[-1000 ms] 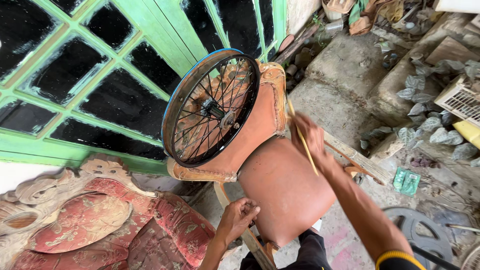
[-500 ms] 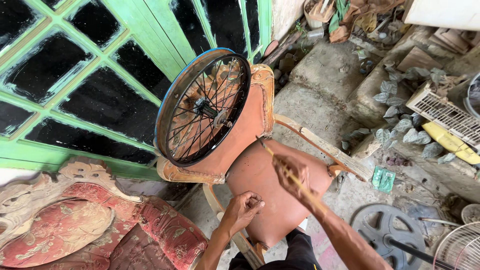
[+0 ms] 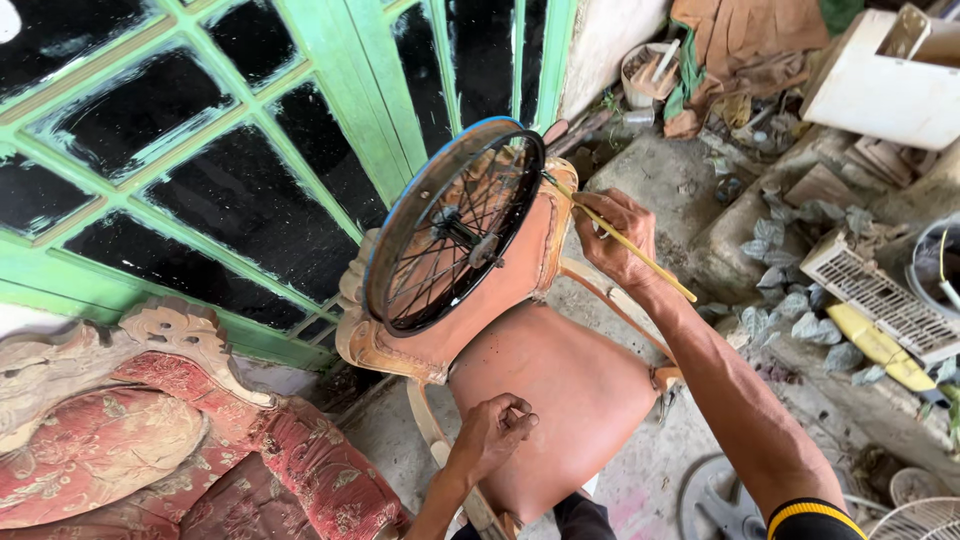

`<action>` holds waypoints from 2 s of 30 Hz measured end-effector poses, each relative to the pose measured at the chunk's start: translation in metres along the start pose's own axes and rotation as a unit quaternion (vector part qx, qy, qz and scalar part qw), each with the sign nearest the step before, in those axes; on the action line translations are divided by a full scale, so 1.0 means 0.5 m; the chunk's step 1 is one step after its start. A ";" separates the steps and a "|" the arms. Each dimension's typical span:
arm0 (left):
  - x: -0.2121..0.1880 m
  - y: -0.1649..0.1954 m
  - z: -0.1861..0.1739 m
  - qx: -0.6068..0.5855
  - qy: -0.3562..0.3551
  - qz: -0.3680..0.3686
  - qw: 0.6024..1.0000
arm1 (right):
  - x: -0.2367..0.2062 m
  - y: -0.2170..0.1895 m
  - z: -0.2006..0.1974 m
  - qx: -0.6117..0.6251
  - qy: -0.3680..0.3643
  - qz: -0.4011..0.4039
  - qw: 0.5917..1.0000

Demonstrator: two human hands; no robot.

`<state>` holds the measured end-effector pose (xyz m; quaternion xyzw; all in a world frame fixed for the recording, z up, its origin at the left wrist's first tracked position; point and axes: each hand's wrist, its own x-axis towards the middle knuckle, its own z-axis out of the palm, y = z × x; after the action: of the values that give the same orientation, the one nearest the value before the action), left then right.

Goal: The person handles a spray can next to a red bicycle frame resting on an armchair, then walks to a work area and uses a brush to apply black paint to the rim and spokes of a bicycle wheel propped on a chair, dipping the brush into a small paint tin between strokes.

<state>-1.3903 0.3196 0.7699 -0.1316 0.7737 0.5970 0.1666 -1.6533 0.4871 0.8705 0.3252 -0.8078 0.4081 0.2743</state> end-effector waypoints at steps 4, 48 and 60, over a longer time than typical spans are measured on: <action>0.004 -0.013 -0.015 -0.002 0.013 0.003 1.000 | 0.030 -0.004 0.020 -0.002 -0.018 0.016 1.000; 0.047 -0.027 -0.044 -0.006 -0.003 0.004 1.000 | 0.056 0.017 0.041 -0.043 -0.040 -0.041 0.997; 0.033 -0.023 -0.068 -0.023 0.004 0.006 1.000 | 0.032 0.003 0.029 -0.048 -0.001 -0.071 0.996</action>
<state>-1.4043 0.2835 0.7610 -0.1332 0.7608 0.6154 0.1574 -1.6675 0.4709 0.8737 0.3685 -0.8019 0.3477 0.3166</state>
